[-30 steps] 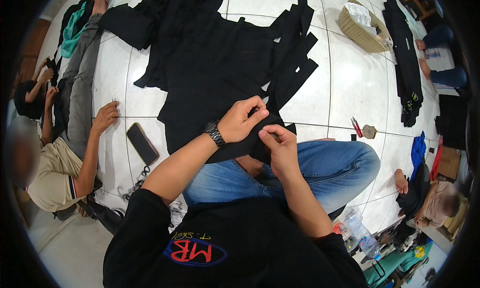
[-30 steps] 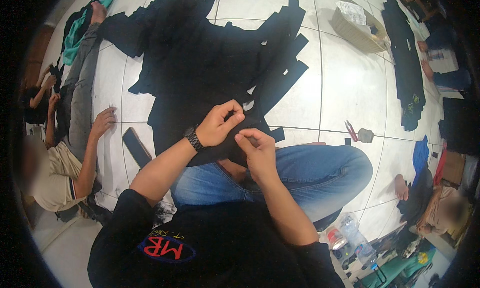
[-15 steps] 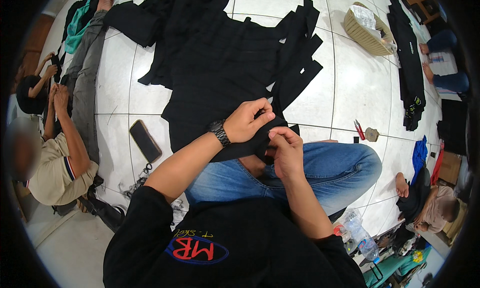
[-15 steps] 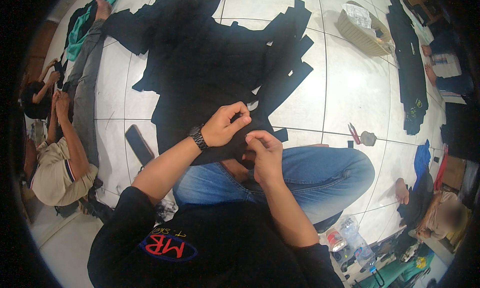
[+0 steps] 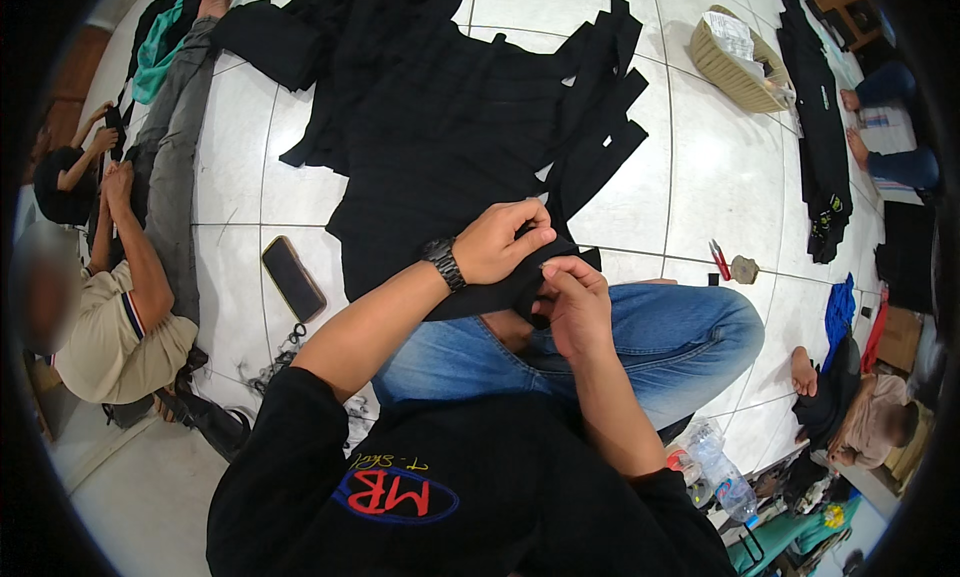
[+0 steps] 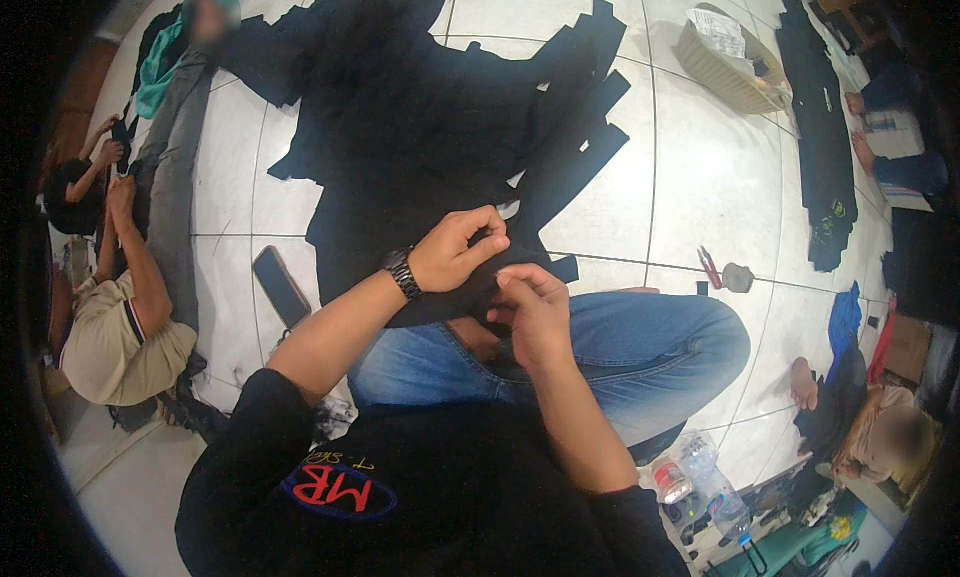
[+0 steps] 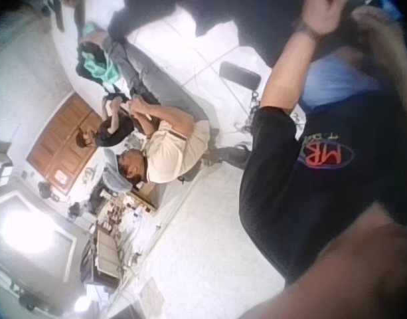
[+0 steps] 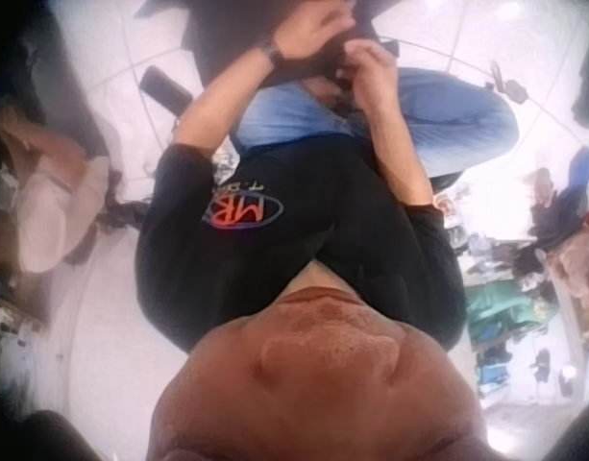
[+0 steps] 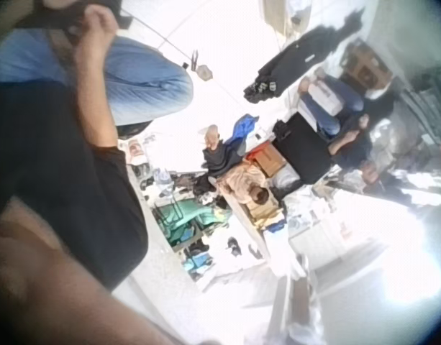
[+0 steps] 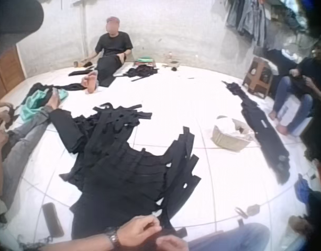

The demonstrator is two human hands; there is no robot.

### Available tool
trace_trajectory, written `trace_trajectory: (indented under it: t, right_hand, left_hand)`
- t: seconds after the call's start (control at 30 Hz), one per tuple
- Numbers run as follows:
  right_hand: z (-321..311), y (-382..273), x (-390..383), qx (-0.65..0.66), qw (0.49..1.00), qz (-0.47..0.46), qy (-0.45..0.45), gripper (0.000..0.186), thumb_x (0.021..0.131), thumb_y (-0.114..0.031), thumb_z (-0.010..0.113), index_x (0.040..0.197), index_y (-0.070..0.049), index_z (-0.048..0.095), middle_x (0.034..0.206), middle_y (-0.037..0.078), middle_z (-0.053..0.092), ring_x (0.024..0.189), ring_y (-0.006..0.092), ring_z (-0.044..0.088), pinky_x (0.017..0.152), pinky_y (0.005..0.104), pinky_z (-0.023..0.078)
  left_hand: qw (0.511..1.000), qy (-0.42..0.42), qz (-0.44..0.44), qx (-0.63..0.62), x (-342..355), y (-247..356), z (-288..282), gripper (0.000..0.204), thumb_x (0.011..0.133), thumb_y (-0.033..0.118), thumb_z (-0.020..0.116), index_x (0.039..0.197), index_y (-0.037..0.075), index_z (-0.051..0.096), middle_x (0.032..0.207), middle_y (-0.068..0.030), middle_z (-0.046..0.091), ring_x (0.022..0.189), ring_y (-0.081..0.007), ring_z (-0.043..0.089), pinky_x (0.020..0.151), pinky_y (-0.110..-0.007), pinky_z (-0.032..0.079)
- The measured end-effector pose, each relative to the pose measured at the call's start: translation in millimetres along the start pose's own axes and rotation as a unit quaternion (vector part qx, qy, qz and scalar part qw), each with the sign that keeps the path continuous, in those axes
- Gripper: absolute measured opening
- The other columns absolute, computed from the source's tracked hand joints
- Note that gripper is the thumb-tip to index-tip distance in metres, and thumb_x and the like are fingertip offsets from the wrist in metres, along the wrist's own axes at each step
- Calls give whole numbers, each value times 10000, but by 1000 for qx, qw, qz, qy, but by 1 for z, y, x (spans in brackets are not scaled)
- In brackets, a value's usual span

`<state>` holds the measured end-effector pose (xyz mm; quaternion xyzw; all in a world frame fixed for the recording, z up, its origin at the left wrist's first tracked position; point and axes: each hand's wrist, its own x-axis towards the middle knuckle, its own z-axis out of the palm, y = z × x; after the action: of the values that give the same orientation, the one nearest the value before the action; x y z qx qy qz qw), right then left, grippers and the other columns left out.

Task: The person sits on the floor and uses scissors to cut strips from a large piece of black fabric. They repeatedly fold the fabric, cut along the edge, and place the cut strips aside.

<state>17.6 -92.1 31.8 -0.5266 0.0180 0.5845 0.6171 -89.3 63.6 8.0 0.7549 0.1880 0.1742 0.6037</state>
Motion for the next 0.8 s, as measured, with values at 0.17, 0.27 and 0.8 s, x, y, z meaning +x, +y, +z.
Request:
trace_trajectory:
  t: [0.17, 0.27, 0.8]
  right_hand:
    - [-1, 0, 2, -3, 1000, 3, -8, 29, 898, -91, 701, 915, -68, 696, 796, 18, 654, 714, 129, 632, 613, 301, 540]
    - [-2, 4, 2, 5, 1000, 2, -6, 10, 899, -91, 688, 903, -82, 687, 811, 9, 656, 728, 117, 622, 623, 289, 518]
    - [-37, -40, -10, 265, 959, -102, 24, 25, 949, -129, 547, 953, -104, 545, 857, 50, 603, 827, 189, 612, 755, 321, 442]
  left_hand:
    - [1000, 11, 16, -4, 1, -4, 2, 284, 976, 272, 642, 911, 0, 597, 784, -146, 633, 710, -293, 618, 664, -371, 477]
    - [1000, 15, 25, 0, 0, -3, 2, 284, 975, 272, 642, 907, 0, 598, 795, -151, 640, 725, -307, 628, 669, -378, 481]
    - [964, -46, 105, 239, -17, 28, -11, 622, 865, 397, 727, 1356, 53, 561, 1404, -171, 537, 1373, -330, 456, 1140, -490, 336]
